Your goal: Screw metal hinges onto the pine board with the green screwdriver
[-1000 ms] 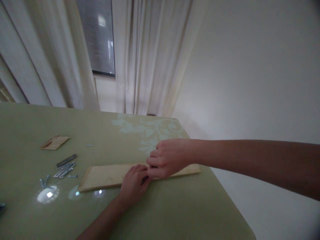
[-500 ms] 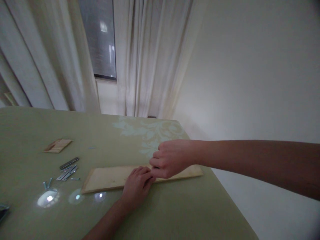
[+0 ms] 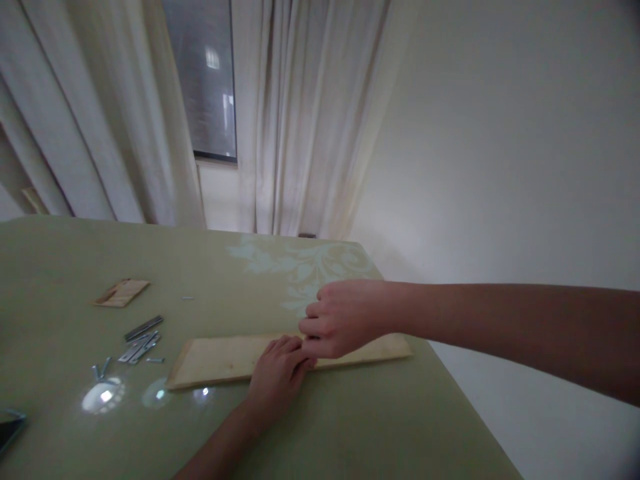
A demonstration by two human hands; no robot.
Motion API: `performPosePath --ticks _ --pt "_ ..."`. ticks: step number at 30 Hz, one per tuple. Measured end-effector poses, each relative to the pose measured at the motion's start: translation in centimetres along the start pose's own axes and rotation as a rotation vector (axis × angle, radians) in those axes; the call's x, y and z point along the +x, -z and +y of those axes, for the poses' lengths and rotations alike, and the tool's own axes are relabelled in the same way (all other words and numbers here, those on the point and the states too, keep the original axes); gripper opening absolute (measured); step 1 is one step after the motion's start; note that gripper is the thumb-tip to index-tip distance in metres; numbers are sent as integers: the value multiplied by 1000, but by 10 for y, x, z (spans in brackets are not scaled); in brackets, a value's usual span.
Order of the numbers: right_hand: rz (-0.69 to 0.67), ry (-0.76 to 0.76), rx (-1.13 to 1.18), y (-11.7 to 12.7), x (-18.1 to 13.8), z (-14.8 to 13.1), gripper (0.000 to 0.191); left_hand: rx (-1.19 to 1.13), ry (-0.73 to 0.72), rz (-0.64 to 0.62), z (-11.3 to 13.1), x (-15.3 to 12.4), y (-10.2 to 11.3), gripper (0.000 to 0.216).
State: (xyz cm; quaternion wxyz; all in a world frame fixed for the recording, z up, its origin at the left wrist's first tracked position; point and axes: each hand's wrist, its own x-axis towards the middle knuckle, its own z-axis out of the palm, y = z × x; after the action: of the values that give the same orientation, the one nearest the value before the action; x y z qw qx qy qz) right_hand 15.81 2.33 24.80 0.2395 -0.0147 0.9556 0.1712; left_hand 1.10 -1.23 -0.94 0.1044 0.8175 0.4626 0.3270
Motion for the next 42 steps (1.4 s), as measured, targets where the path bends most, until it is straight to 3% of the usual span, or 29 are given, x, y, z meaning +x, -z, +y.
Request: performPosePath --ticks 2,6,8,10,14,16,18,22,24,26,30,32,34,39,42 --pt "-72 -139 82 -4 0 -4 24 -6 -3 -33 0 0 1 22" --pt "-200 -641 367 -12 3 -15 34 -35 -2 -77 3 1 4 18" --pt "-195 -724 418 -16 -1 -17 40 -41 0 -78 5 3 5 20" --pt "-143 -638 366 -20 -10 -15 41 -50 5 -67 6 4 5 22" --pt "70 -106 59 -25 -25 -8 18 -41 9 -59 7 4 6 23" --pt "126 44 -30 -25 -25 -7 27 -27 10 -65 7 3 7 22" --pt "77 -16 13 -23 -17 -10 28 -24 11 -66 7 3 7 20" --pt "-113 -501 266 -16 7 -18 25 -39 14 -95 6 2 7 16" --pt "-149 -606 325 -12 11 -17 31 -34 16 -100 5 2 7 18" --pt "-131 -544 320 -9 9 -13 32 -27 11 -92 4 2 6 21" --pt "2 -152 108 -2 -7 -2 23 -6 7 -71 3 1 4 23" --pt "27 -41 17 -2 -8 0 26 6 11 -60 3 0 4 23" --pt "-6 -124 52 -4 -4 -3 25 -2 7 -50 3 0 3 22" --pt "-108 -610 239 -10 10 -10 41 -32 13 -87 3 0 4 13" --pt "-132 -573 253 -8 5 -3 41 -37 23 -100 1 1 3 14"
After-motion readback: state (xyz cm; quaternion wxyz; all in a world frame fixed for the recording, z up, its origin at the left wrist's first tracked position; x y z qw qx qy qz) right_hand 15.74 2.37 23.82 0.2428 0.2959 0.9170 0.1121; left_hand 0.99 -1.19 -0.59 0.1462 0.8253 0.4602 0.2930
